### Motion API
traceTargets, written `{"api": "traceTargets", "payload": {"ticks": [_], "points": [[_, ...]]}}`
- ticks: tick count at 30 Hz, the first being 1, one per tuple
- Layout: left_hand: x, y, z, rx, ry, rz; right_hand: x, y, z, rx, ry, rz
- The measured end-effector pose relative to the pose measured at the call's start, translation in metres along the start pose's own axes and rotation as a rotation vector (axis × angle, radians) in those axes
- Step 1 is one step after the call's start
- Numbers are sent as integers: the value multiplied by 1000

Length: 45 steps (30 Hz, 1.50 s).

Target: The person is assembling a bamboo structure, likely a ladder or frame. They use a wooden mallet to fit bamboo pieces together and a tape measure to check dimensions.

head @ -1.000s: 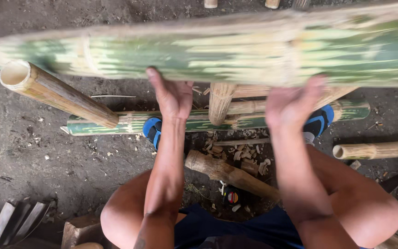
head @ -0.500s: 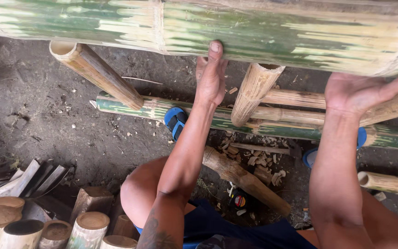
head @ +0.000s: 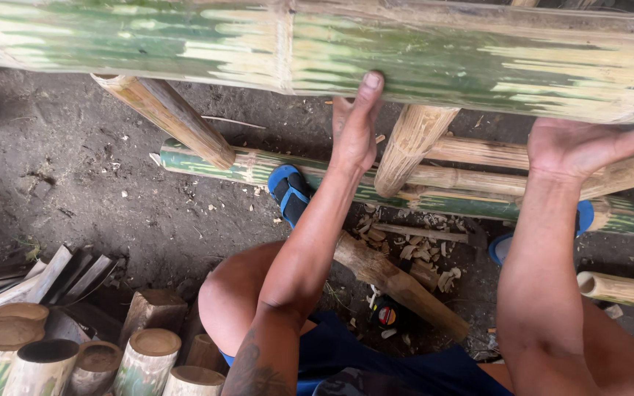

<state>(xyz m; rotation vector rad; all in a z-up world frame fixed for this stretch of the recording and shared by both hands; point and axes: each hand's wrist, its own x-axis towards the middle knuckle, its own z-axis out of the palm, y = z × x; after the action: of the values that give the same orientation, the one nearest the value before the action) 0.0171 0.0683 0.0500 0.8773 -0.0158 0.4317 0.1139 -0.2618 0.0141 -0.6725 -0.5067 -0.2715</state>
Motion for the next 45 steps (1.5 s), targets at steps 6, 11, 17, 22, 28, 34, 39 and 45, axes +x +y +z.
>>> {"api": "traceTargets", "payload": {"ticks": [6,11,17,22,28,34,39,45], "points": [[7,-3,-6,122,-4,11,4,10,-12,17,-37,41],[26,2,6,140,9,-12,19,15,-16,41,11,34],[22,10,14,79,25,-5,13,15,-27,-4,-21,44],[9,-7,12,4,62,92,4,11,-36,20,-11,31],[8,-37,-1,-182,71,147,4,7,-8,128,7,-42],[28,-73,-25,-36,-194,78,-2,7,26,251,43,24],[41,-101,-27,431,-289,171,10,10,25,257,110,59],[30,-111,-25,354,-192,179,11,17,19,274,142,38]]}}
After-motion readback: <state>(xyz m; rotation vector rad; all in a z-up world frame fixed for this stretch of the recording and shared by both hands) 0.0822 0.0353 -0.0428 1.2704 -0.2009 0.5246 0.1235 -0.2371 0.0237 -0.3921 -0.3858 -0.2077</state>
